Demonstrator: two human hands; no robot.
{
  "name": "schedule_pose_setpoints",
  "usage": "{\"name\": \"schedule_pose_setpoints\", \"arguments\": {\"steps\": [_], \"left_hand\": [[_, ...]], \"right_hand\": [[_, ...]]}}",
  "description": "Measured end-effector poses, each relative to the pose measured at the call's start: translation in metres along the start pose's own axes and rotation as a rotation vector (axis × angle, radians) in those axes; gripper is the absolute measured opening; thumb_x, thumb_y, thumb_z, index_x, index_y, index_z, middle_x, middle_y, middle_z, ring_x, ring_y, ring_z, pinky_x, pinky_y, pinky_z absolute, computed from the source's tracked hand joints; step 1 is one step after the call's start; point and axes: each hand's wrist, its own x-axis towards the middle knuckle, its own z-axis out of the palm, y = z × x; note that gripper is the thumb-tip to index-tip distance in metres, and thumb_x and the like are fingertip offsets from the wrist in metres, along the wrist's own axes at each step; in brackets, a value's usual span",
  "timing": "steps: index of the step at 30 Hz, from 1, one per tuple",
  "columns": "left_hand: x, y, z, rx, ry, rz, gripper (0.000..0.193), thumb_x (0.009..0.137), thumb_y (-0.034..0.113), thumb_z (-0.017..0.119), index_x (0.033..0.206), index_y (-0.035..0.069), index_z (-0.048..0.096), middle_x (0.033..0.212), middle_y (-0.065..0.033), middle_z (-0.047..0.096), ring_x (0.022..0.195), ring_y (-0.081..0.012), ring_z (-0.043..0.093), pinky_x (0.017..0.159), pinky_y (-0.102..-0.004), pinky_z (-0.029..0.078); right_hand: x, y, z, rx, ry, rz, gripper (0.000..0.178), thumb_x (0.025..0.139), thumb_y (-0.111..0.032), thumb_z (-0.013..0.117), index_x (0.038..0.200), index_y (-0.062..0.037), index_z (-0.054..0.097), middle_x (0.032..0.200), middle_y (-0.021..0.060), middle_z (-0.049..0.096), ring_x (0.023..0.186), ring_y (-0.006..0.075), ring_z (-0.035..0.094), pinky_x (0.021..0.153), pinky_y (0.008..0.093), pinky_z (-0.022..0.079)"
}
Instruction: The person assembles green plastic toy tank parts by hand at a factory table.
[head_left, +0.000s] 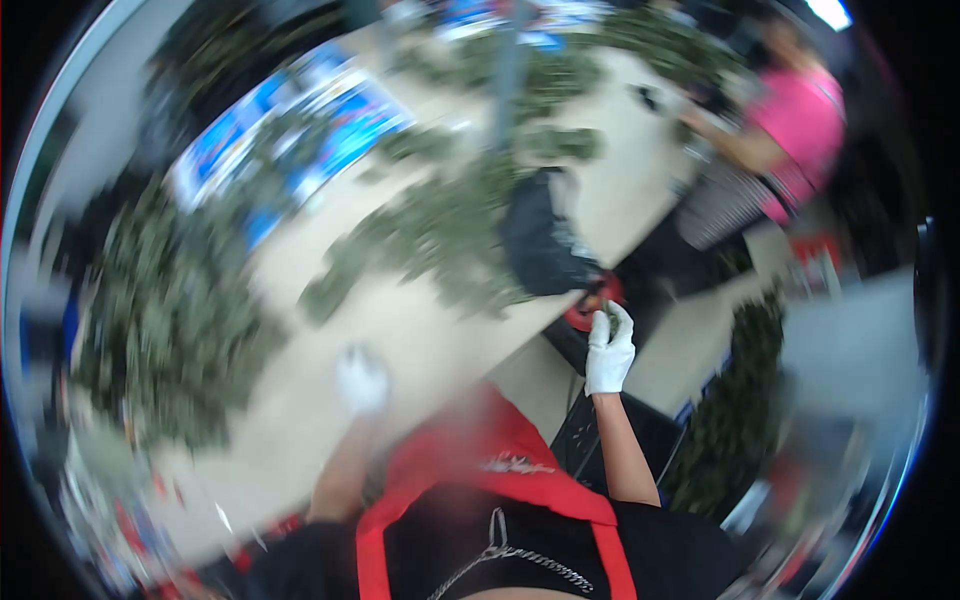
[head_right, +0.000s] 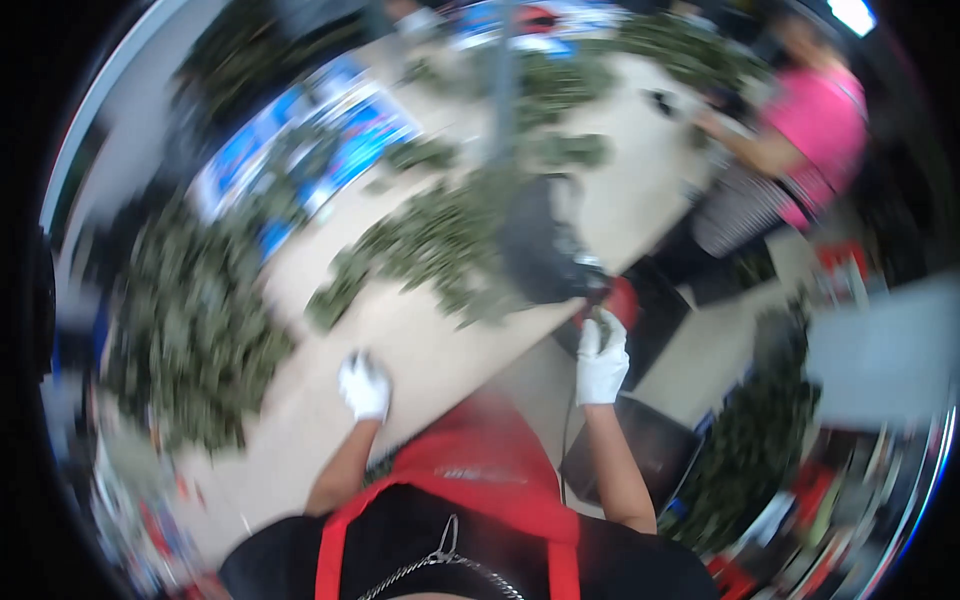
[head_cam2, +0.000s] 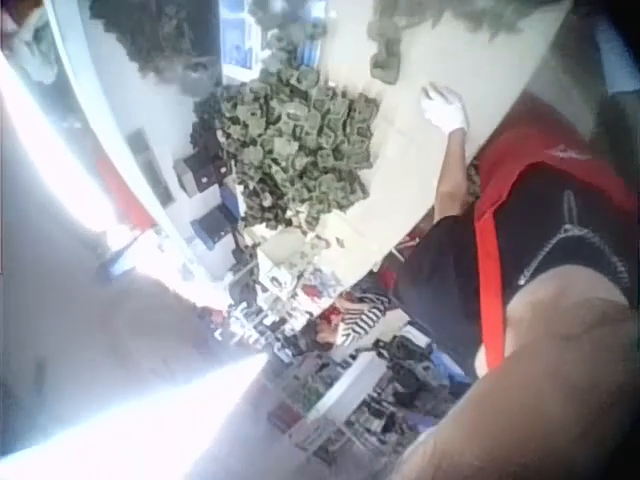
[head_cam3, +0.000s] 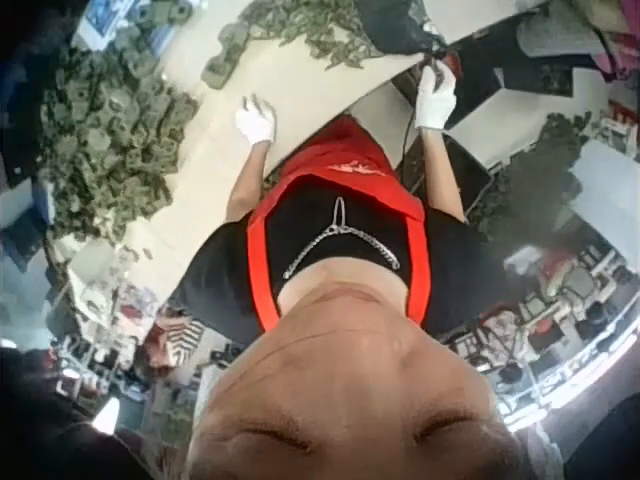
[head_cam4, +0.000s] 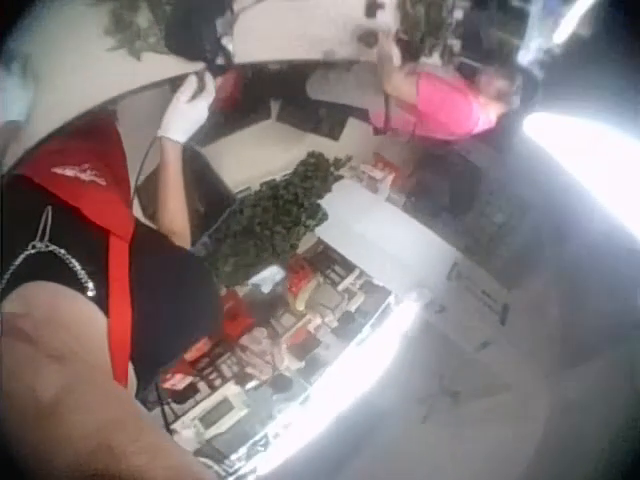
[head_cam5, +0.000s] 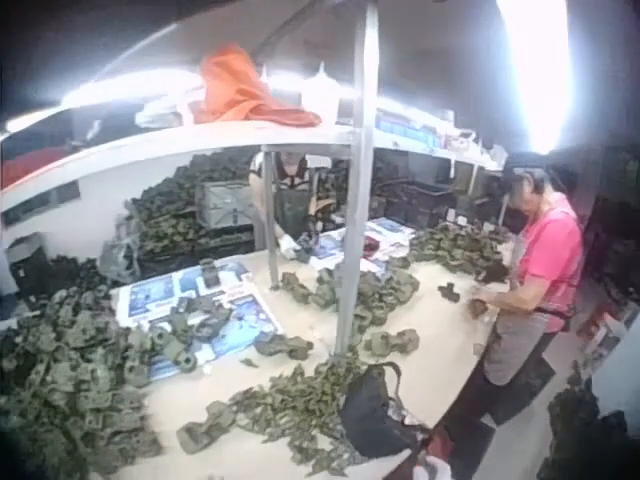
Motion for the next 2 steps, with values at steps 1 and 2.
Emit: {"name": "schedule_pose_setpoints", "arguments": {"steps": [1, 2], "left_hand": [[-0.002, -0.014, 0.009, -0.039, -0.058, -0.055, 0.036, 0.082, 0.026, 0.062, 0.114, 0.010, 0.063, 0.121, -0.0196, 0.058, 0.113, -0.0391, 0.052, 0.099, -0.0479, 0.041], [-0.042, -0.037, -0.006, 0.008, -0.075, -0.176, 0.036, 0.082, 0.026, 0.062, 0.114, 0.010, 0.063, 0.121, -0.0196, 0.058, 0.113, -0.0391, 0.052, 0.099, -0.0479, 0.041]], "right_hand": [[-0.009, 0.005, 0.022, -0.105, -0.192, -0.288, 0.035, 0.089, -0.022, 0.065, 0.116, -0.0029, 0.058, 0.105, 0.0164, 0.067, 0.096, 0.0296, 0.066, 0.085, 0.0384, 0.050], [-0.021, -0.019, 0.041, -0.190, -0.415, -0.567, 0.034, 0.089, -0.022, 0.064, 0.117, -0.0029, 0.058, 0.109, 0.0133, 0.067, 0.099, 0.0269, 0.066, 0.089, 0.0375, 0.050]]}}
